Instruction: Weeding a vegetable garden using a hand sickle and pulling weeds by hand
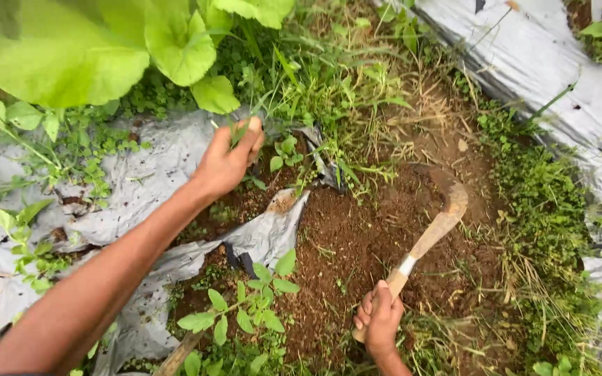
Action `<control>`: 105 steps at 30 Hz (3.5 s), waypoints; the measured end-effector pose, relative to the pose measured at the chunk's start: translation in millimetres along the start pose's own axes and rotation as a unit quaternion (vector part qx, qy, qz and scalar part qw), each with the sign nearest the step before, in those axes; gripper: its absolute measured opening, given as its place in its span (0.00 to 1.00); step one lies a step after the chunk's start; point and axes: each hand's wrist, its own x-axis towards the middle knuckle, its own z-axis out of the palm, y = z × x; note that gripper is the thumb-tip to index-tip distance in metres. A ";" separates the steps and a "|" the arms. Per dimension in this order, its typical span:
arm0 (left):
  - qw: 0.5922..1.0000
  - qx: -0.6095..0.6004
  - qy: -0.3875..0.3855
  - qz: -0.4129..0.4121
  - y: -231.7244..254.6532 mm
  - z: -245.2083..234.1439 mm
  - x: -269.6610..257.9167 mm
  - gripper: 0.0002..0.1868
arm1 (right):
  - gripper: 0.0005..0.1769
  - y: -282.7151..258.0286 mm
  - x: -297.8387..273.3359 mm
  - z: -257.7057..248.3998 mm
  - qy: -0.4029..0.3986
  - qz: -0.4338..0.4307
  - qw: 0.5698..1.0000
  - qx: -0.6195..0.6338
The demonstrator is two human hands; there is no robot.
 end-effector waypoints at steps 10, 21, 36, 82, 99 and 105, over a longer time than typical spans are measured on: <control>0.988 -0.022 0.134 0.068 11.6 -8.7 -48.8 0.22 | 0.17 1.9 3.0 -3.4 -0.028 -0.009 1.000 -0.004; 0.961 -0.213 0.165 0.056 -19.1 -15.0 -43.4 0.23 | 0.14 -30.3 -88.5 74.3 -0.110 0.059 0.992 -0.002; 0.942 -0.267 0.117 0.164 -30.2 -21.2 -45.3 0.22 | 0.19 -80.8 -124.4 138.5 -0.213 0.137 0.961 -0.111; 0.888 0.431 -0.128 0.092 -20.8 34.6 17.0 0.22 | 0.20 4.9 -51.2 20.7 -0.011 0.014 0.998 0.068; 0.748 0.658 -0.007 0.088 -41.6 64.9 33.4 0.12 | 0.21 3.7 -54.2 23.6 -0.004 0.021 0.994 0.109; 0.912 0.406 -0.014 -0.064 8.3 52.3 17.8 0.35 | 0.19 6.4 -51.8 18.6 -0.003 0.021 0.994 0.106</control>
